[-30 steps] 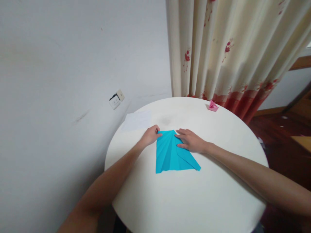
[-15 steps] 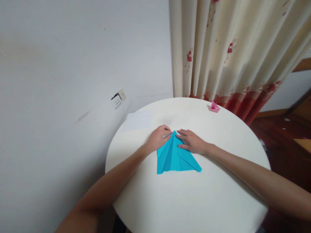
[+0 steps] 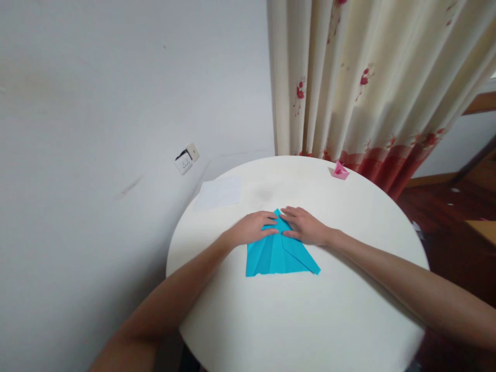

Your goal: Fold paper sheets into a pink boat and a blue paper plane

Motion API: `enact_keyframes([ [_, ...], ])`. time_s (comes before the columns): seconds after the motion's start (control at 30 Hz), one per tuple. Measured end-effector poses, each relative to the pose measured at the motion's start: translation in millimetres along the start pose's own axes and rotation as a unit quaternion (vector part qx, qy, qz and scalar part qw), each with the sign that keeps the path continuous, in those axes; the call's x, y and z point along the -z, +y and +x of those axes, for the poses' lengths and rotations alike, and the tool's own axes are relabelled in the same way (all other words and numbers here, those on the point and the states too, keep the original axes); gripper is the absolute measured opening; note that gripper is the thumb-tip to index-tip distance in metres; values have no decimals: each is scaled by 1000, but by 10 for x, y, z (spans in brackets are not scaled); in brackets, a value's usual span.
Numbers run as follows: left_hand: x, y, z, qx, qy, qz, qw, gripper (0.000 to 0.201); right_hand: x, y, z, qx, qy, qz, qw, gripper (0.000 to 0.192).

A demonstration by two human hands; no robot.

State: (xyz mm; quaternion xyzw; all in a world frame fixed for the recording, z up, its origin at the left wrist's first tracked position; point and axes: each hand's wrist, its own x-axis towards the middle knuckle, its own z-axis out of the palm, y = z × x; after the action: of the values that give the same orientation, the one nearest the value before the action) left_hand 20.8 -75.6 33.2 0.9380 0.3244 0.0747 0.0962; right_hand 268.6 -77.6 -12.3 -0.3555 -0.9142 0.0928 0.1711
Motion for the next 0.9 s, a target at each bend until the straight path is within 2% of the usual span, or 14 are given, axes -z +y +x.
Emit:
enact_keyframes([
  [0.13,-29,-40,7,3,14,-17,1000,40,19,-14,-1,-1,-6,3,1000,71],
  [0.33,-54,-160,-25,-32,-62,-13,997,58,46,-31,0,-2,-9,14,1000,72],
  [0.57,7,-226,-72,-50,-86,-23,995,47,65,-51,-7,-7,-4,17,1000,71],
  [0.77,83,-200,-88,-102,-70,-32,992,40,81,-62,-12,-8,-7,19,1000,70],
  [0.9,119,-148,-94,-108,-65,-37,991,40,101,-77,-11,-11,-8,18,1000,69],
])
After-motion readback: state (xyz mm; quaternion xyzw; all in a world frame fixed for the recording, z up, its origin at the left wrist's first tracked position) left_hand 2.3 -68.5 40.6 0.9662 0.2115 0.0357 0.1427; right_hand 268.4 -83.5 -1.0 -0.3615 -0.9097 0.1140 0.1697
